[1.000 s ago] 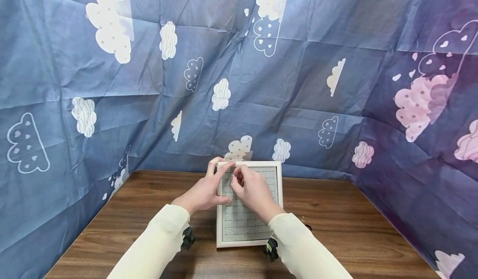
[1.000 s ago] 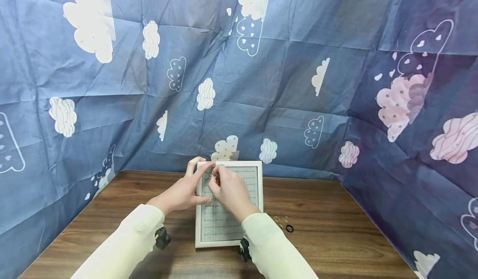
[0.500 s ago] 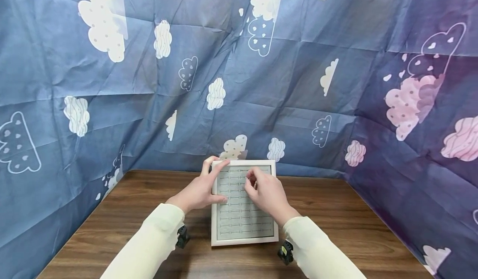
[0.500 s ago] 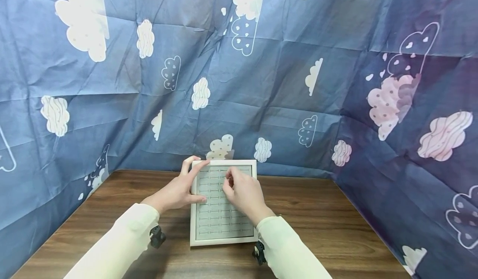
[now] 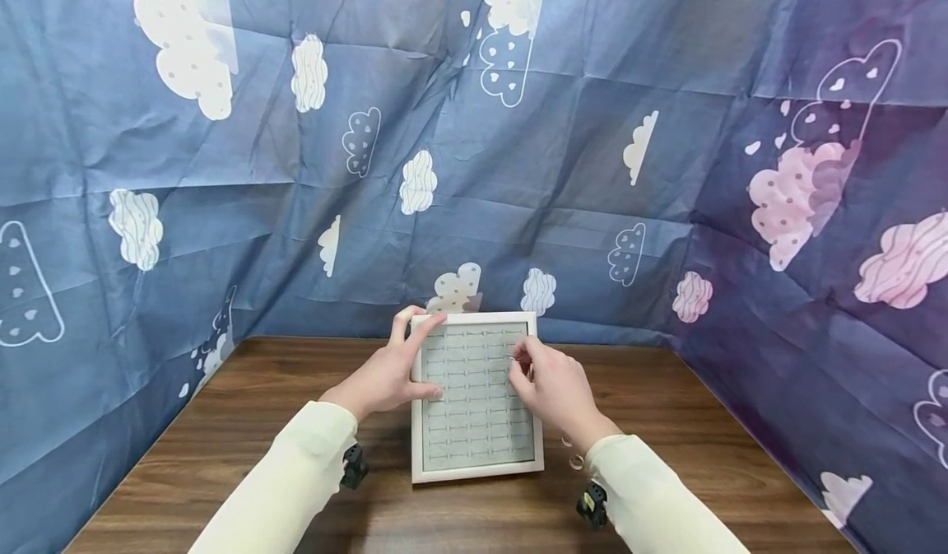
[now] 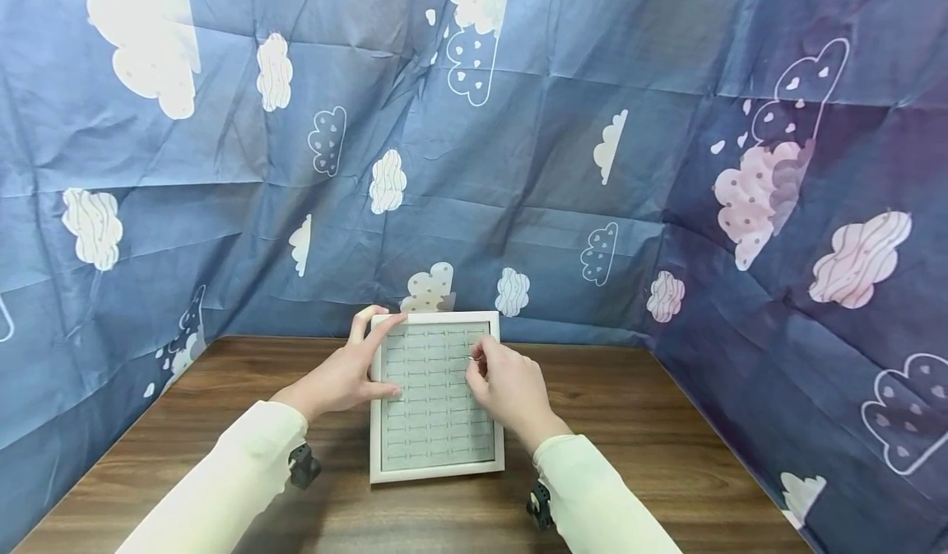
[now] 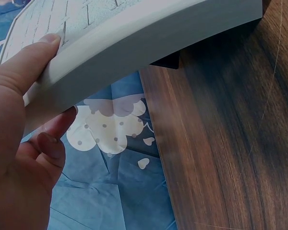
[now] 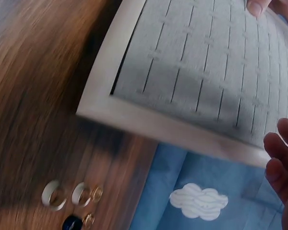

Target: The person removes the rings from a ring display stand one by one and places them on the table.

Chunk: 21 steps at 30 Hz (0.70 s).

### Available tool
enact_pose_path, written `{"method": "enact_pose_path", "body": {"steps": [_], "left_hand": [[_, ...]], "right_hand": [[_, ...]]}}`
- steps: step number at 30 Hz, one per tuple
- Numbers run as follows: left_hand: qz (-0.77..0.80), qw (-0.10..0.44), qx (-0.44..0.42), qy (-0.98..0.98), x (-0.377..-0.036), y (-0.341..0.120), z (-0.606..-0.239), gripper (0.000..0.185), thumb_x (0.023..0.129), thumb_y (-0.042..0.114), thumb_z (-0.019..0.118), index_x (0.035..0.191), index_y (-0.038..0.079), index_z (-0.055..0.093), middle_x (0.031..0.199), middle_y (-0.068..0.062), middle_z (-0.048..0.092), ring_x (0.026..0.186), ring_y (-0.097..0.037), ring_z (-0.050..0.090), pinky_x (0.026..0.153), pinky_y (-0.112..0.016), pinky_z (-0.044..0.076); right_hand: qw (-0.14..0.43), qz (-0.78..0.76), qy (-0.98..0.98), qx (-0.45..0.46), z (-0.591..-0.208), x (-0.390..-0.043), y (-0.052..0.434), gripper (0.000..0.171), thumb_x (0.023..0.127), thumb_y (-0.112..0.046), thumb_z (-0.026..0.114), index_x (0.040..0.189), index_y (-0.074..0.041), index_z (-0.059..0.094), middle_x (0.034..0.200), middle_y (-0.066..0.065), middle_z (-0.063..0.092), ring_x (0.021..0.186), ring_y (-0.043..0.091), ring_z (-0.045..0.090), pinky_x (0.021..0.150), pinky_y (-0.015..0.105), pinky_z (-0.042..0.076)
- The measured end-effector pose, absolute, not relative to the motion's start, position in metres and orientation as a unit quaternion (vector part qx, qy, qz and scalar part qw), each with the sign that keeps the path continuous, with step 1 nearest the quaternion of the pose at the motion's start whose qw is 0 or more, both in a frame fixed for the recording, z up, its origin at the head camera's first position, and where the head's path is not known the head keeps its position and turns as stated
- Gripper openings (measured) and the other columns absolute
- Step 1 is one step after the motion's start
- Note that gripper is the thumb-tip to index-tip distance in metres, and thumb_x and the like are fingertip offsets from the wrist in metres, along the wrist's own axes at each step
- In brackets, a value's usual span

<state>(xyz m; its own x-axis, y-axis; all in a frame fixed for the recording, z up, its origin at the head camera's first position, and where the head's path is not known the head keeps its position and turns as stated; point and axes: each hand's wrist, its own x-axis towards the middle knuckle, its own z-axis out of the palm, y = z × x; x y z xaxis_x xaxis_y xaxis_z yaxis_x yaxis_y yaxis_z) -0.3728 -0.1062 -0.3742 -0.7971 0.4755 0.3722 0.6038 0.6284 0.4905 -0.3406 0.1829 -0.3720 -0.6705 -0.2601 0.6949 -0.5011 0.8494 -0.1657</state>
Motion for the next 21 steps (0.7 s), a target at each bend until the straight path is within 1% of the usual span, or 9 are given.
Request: {"method": "enact_pose_path", "body": {"steps": [5, 11, 18, 21], "left_hand": [[-0.306, 0.103, -0.304, -0.896, -0.373, -0.107, -0.373, 0.110, 0.088, 0.024, 0.093, 0.170, 0.036, 0.020, 0.171, -0.013, 0.006, 0.083, -0.017, 0.067, 0.083, -0.039, 0.058], [-0.299, 0.103, -0.295, -0.901, -0.372, -0.107, -0.374, 0.111, 0.087, 0.025, 0.093, 0.170, 0.037, 0.020, 0.171, -0.009, 0.005, 0.084, -0.018, 0.068, 0.085, -0.038, 0.058], [-0.301, 0.108, -0.304, -0.898, -0.372, -0.105, -0.374, 0.110, 0.088, 0.023, 0.093, 0.170, 0.033, 0.021, 0.171, -0.014, 0.007, 0.083, -0.017, 0.068, 0.085, -0.040, 0.058], [-0.300, 0.108, -0.303, -0.898, -0.372, -0.105, -0.373, 0.110, 0.088, 0.023, 0.093, 0.170, 0.033, 0.021, 0.171, -0.015, 0.007, 0.084, -0.017, 0.068, 0.085, -0.040, 0.058]], "right_hand": [[0.344, 0.161, -0.903, 0.200, -0.375, -0.339, 0.198, 0.009, 0.093, -0.012, 0.071, 0.098, -0.015, 0.064, 0.075, -0.007, 0.065, 0.062, 0.008, 0.054, 0.060, 0.035, 0.047], [0.335, 0.155, -0.909, 0.192, -0.379, -0.336, 0.217, 0.008, 0.095, -0.012, 0.071, 0.096, -0.015, 0.064, 0.073, -0.007, 0.063, 0.061, 0.007, 0.052, 0.059, 0.035, 0.046], [0.315, 0.146, -0.922, 0.171, -0.382, -0.329, 0.241, 0.009, 0.094, -0.011, 0.070, 0.096, -0.015, 0.063, 0.072, -0.004, 0.062, 0.062, 0.009, 0.052, 0.060, 0.037, 0.046], [0.307, 0.150, -0.926, 0.161, -0.385, -0.325, 0.252, 0.008, 0.094, -0.011, 0.070, 0.097, -0.015, 0.063, 0.073, -0.004, 0.062, 0.063, 0.010, 0.053, 0.061, 0.038, 0.046]]}}
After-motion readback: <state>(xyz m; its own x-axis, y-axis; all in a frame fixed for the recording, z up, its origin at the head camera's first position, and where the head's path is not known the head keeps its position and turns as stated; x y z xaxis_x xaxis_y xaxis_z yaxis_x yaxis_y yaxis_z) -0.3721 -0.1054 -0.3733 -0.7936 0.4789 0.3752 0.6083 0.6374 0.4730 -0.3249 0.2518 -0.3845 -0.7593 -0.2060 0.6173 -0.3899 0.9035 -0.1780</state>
